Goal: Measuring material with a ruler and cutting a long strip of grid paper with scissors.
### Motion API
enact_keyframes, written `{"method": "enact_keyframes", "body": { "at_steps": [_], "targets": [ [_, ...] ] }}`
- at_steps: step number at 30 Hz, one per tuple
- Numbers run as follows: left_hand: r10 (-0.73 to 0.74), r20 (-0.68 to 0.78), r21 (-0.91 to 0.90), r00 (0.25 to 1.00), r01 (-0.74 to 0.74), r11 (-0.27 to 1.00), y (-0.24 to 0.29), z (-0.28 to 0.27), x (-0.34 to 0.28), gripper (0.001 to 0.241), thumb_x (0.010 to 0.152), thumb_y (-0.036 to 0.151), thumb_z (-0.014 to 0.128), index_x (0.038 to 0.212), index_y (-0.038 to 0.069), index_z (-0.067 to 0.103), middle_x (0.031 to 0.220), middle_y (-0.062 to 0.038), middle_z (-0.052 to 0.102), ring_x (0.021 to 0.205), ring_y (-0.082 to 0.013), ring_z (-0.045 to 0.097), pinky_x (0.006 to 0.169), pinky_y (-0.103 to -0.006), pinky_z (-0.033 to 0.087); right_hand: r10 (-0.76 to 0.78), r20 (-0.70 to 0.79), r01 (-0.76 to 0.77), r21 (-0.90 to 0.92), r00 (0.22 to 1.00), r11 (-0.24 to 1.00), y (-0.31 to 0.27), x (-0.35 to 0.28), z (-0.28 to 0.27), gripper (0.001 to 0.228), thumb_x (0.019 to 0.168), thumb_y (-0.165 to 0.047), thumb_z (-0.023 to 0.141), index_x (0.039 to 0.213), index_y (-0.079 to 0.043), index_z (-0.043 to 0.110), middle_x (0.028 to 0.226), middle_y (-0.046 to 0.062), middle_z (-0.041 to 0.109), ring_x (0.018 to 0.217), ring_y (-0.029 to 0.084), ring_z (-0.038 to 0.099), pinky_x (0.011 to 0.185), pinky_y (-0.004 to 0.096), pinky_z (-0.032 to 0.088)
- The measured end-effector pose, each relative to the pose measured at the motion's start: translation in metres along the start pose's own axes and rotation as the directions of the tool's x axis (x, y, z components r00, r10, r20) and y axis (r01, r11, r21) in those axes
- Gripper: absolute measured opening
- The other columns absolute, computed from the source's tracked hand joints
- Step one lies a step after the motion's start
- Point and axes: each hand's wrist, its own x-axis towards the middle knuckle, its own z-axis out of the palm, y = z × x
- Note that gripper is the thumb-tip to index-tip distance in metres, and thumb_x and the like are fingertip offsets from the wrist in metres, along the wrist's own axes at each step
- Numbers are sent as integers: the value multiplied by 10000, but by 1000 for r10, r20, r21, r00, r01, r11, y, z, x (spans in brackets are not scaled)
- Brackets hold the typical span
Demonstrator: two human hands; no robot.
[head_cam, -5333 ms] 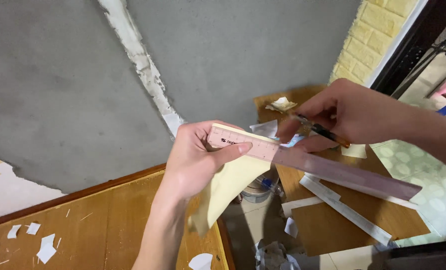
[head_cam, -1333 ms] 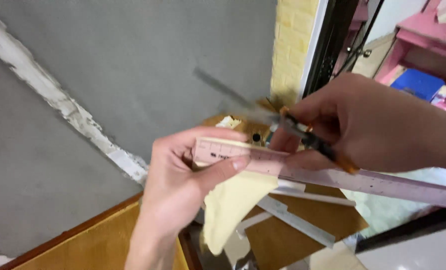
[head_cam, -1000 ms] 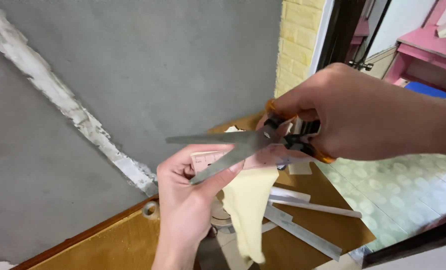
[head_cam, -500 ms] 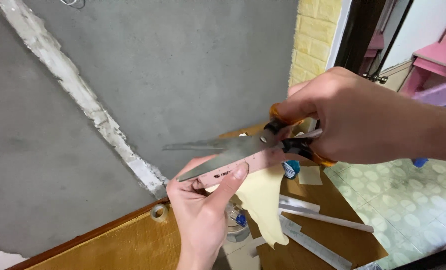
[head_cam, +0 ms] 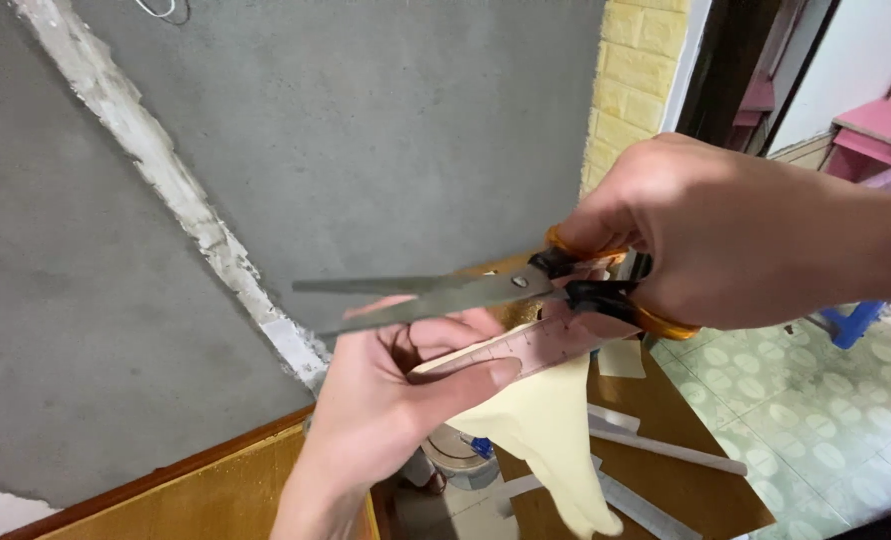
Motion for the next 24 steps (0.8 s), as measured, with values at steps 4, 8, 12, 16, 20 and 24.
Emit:
{"method": "enact_keyframes", "body": {
  "at_steps": [4, 8, 12, 16, 20, 24],
  "targets": [
    [84, 174, 140, 981, -109, 984, 20, 0, 0, 73, 782, 47, 815, 713, 58, 792, 1124, -63, 910, 1029, -100, 826, 797, -243, 668, 15, 40, -16, 8, 999, 1000, -9, -2, -2, 261, 806, -505, 884, 841, -249, 919, 619, -41, 795, 566, 115, 597, 556, 275, 444],
    [-53, 140, 464, 989, -18, 886, 40, 6, -2, 154, 821, 238, 812, 774, 111, 887, 1147, 180, 915, 591, 16, 531, 567, -164, 463, -102, 1, 102, 33, 995, 994, -3, 5, 4, 354, 790, -544, 915, 745, -194, 891, 542, 3, 544, 557, 142, 413, 533, 303, 338],
    [235, 226, 379, 945, -308, 873, 39, 3, -3, 149, 814, 147, 848, 955, 140, 895, 780, 67, 736, 722, 4, 546, 613, -190, 496, 40, 81, -56, 204, 996, 977, -13, 2, -3, 103, 791, -237, 943, 879, -188, 969, 718, -16, 877, 662, 116, 685, 624, 254, 507],
    [145, 122, 360, 982, -180, 916, 40, 4, -4, 145, 793, 116, 899, 934, 103, 931, 623, 82, 695, 629, -11, 461, 549, -209, 406, 19, 75, -43, 331, 997, 943, -9, 7, -2, 129, 743, -153, 982, 857, -93, 983, 714, 56, 886, 664, 151, 730, 619, 283, 537],
    [188, 130, 374, 973, -224, 900, 46, 3, -8, 126, 798, 146, 888, 910, 104, 927, 620, 79, 723, 613, 6, 460, 512, -201, 401, -7, 86, -34, 463, 996, 885, -10, 8, -2, 141, 733, -24, 977, 870, 6, 967, 727, 131, 902, 671, 191, 781, 628, 298, 603],
    [275, 203, 336, 940, -331, 882, 48, -2, -10, 182, 799, 157, 817, 974, 145, 868, 968, -6, 903, 847, -32, 806, 720, -174, 654, 5, 59, -30, 440, 998, 897, -13, 8, -3, 118, 740, -47, 985, 851, -6, 974, 698, 123, 873, 638, 193, 729, 599, 297, 538]
  ]
}}
